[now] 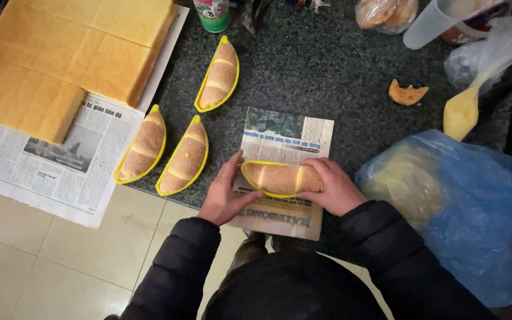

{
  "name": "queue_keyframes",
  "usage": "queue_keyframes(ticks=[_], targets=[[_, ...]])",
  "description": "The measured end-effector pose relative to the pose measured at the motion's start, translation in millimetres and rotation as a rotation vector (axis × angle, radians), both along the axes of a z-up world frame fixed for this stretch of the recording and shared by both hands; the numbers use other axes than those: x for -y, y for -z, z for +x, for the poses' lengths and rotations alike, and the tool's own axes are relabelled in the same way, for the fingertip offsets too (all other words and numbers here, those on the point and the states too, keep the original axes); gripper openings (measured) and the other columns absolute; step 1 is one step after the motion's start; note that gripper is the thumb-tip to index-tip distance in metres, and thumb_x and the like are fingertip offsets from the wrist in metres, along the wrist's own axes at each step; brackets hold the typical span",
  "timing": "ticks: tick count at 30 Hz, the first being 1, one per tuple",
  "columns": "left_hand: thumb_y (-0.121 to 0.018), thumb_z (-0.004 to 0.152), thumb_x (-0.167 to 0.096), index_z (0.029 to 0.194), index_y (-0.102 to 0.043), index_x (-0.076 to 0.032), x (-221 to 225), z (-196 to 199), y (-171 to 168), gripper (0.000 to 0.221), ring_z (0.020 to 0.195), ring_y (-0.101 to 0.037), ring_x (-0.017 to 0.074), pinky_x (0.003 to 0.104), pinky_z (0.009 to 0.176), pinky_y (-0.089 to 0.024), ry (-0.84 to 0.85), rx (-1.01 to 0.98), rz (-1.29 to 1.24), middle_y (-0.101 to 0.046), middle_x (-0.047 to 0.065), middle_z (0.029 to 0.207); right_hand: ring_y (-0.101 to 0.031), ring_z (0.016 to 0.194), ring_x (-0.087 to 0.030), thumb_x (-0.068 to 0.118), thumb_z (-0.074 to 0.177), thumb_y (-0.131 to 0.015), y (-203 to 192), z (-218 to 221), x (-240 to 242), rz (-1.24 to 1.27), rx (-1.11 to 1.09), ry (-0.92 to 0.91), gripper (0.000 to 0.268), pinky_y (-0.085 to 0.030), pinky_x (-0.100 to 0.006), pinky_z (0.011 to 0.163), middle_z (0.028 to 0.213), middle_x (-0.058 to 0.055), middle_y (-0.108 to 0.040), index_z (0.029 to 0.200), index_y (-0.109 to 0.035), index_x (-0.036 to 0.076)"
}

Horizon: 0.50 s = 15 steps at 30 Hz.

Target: Wrap pastries in newspaper and place them into a plastic bag

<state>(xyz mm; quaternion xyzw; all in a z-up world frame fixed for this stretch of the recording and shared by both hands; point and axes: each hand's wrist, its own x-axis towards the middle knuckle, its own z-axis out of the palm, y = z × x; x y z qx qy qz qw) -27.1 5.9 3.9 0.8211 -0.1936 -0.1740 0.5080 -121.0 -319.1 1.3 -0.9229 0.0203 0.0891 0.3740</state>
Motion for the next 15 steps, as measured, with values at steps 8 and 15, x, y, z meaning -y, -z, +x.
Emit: queue_keyframes(ticks=[8, 15], targets=[[-0.098, 0.083, -0.038, 0.180, -0.039, -0.027, 6.7, 7.8, 25.2, 0.114, 0.124, -0.077, 0.0457, 0.059, 0.113, -0.061, 0.013, 0.049, 0.099, -0.077, 0.021, 0.135, -0.069, 0.134, -0.039, 0.049, 0.077, -0.102, 14.6, -1.8, -10.4, -0.077, 0.124, 0.006, 0.079, -0.056, -0.051, 0.115, 0.137, -0.006, -0.070, 0.145, -0.069, 0.025], [-0.101, 0.079, -0.037, 0.173, -0.053, -0.033, -7.0, 23.7, 38.6, 0.105, 0.124, -0.079, 0.0388, 0.051, 0.109, -0.064, 0.076, 0.002, 0.089, -0.080, 0.017, 0.131, -0.067, 0.137, -0.047, 0.053, 0.085, -0.099, 2.6, 5.6, -20.1, -0.018, 0.031, -0.056, 0.078, -0.054, -0.059, 0.117, 0.139, -0.011, -0.068, 0.147, -0.065, 0.021]])
